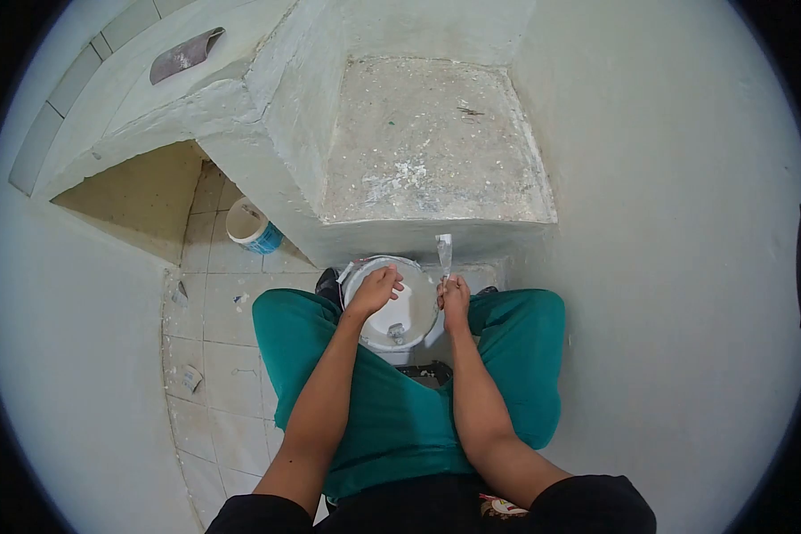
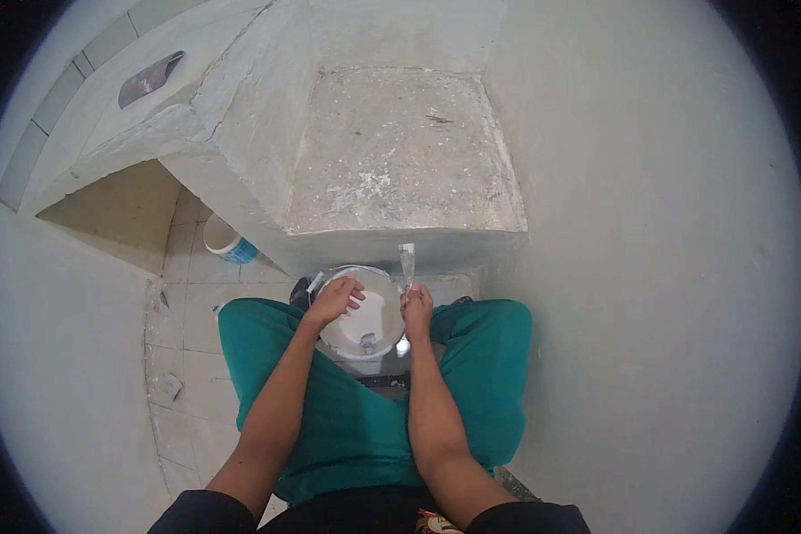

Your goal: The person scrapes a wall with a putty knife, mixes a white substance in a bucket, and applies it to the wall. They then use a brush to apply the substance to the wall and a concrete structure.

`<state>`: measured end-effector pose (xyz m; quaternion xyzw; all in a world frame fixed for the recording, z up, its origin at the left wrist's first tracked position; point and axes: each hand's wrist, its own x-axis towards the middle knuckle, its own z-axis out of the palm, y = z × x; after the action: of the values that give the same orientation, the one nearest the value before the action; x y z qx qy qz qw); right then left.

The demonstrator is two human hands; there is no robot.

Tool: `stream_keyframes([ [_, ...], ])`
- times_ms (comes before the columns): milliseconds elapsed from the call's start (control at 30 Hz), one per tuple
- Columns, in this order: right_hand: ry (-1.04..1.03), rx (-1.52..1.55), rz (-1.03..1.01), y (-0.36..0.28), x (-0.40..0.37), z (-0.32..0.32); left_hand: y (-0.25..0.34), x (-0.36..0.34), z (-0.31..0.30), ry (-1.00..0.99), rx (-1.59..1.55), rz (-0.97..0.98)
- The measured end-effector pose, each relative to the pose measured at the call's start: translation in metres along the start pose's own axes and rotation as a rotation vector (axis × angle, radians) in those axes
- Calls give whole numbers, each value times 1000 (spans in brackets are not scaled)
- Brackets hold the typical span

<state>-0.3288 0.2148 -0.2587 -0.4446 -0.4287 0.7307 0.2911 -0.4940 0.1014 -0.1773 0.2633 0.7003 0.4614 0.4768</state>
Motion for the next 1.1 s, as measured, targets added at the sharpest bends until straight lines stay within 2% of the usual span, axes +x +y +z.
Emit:
stream_keyframes([
  [100, 196, -163, -432, -7, -2, 21, 0, 1, 5, -9, 0, 20],
  [200, 307, -432, -636, -37, 0, 35, 1, 2, 4, -15, 14, 31],
  [300, 315, -622, -726, -61, -7, 44, 0, 4, 2, -8, 12, 18],
  [400, 349, -646, -681, -50, -1, 49, -2, 4, 2, -1, 13, 7],
  [500, 433, -698, -719, -38, 8, 51, -2, 3, 0, 12, 19, 5],
  [600, 378, -757, -621, -35, 10, 50, -2, 1, -3, 19, 18, -1],
  [700, 357, -825, -644, -28, 12, 43, -4, 0, -3, 23, 20, -15],
  [867, 364, -813, -575, 17, -4, 20, -3, 2, -2, 17, 22, -18],
  [1000, 397, -783, -577, 11, -18, 26, -5, 2, 3, -11, 41, 0],
  [1100, 488, -637, -628, -19, -20, 30, -12, 13, 5, -61, 80, -3],
])
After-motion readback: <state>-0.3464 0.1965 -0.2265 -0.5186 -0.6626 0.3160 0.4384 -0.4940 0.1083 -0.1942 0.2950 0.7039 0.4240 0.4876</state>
